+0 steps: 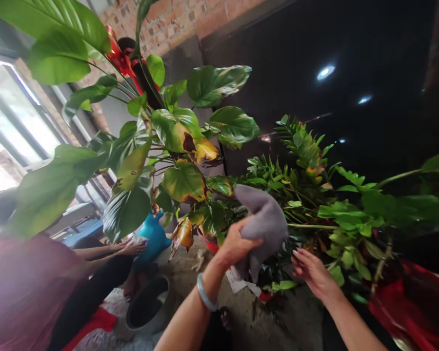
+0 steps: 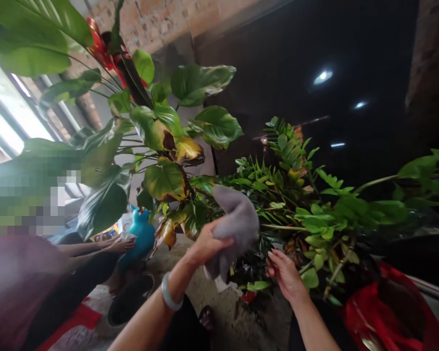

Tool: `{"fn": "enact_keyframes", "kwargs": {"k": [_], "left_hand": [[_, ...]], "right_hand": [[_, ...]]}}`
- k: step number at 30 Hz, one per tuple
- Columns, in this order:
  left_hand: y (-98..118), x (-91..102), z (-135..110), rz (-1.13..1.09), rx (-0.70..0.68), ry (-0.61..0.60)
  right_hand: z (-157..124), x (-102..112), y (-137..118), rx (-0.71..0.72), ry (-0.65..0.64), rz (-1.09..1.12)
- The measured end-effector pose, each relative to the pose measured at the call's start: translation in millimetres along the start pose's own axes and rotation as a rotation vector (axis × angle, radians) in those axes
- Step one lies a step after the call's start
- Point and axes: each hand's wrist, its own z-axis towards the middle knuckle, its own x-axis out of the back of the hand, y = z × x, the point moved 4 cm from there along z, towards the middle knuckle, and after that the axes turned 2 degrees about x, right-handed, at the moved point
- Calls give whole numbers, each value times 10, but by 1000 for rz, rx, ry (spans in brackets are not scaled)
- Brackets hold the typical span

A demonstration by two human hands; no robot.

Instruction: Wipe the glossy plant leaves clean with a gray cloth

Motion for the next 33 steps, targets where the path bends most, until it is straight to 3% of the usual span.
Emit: {"fn": "enact_keyframes", "kwargs": {"k": [3, 5, 7, 11, 13, 15, 17, 20, 22, 23, 25, 29, 31, 33], "left_hand": [[-257, -227, -247, 219, 104, -336], [-229, -193, -379, 254, 148, -415], [-22, -22, -379, 207, 120, -289], [411, 327, -146, -24, -26, 99], [400, 347, -50, -87, -69, 183], [223, 268, -50, -27, -78, 187], [-48, 129, -165, 116, -23, 87], [-376, -59, -481, 273, 122, -219], [-383, -85, -651, 288, 154, -356], [-318, -57, -682, 280, 139, -362], [-98, 78, -625, 229, 61, -228], [259, 512, -321, 44, -95, 344], [225, 646, -247, 24, -124, 545], [26, 658, -278, 74, -73, 577]], "right_hand": [[-15, 32, 19, 5, -4, -5], [-28, 45, 15, 6, -17, -11], [-36, 46, 1, 3, -26, -18], [-33, 7, -14, -7, -23, -29], [-36, -19, -9, -13, -16, -30], [-49, -34, -3, -18, -8, -31], [-65, -29, -4, -24, -2, -32], [-77, 9, -9, -31, -1, -38], [-73, 35, -12, -29, -6, -39], [-69, 43, -13, -25, -7, -37], [-62, 45, -12, -18, -3, -29], [-71, 3, -13, -20, 8, -15], [-78, -11, -14, -23, 13, -13], [-81, -4, -14, -24, 24, -11]]}}
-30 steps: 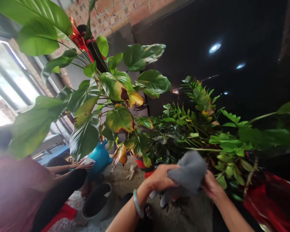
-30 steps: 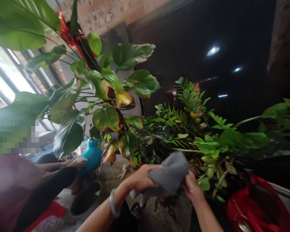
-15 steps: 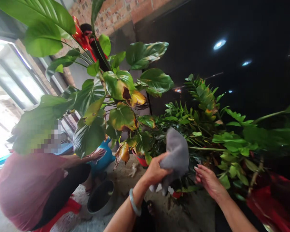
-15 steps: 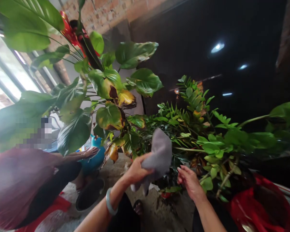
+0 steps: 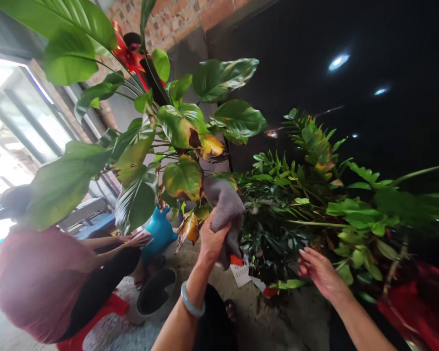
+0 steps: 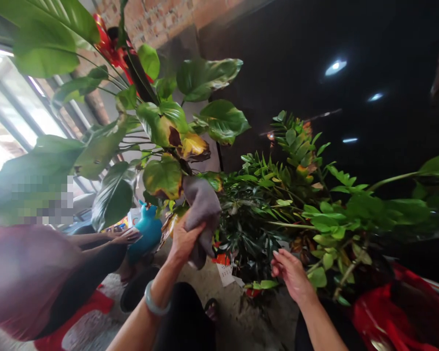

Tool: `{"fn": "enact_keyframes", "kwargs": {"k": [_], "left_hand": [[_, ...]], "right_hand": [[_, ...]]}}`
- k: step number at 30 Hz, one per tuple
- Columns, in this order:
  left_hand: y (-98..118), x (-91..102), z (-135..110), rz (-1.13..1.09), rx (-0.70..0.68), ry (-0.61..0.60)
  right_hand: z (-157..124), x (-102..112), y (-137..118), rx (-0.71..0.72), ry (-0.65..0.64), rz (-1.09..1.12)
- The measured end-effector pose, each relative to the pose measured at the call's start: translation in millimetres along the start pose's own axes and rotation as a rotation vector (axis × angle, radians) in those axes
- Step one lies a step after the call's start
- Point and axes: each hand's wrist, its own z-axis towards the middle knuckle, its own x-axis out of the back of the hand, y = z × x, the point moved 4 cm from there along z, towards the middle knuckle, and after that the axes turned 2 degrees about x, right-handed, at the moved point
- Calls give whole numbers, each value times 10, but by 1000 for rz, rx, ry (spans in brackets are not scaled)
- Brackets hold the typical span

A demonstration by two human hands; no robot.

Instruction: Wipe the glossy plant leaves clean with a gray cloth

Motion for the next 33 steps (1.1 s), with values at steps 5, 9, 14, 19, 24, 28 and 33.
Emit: {"fn": "enact_keyframes", "kwargs": {"k": [5, 9, 14, 19, 24, 28, 33], "left_hand": [[-620, 42, -665, 125, 196, -273], [-468, 215, -819, 115, 195, -176], [142, 339, -161, 90, -61, 139], [-205, 136, -119, 127, 6, -20], [-729, 114, -861, 159, 280, -280], [-344, 329, -759, 101, 193, -22], [72, 261, -167, 83, -37, 169]], "right_hand": [[3, 54, -11, 13, 10, 10], [-6, 48, -24, 0, -4, 5], [-6, -1, 13, -18, -4, -8], [-3, -7, 47, -11, 0, -5], [-10, 22, 14, -16, 11, 3], [-8, 12, -5, -31, 12, 7], [-7, -28, 19, -33, 12, 6]]}}
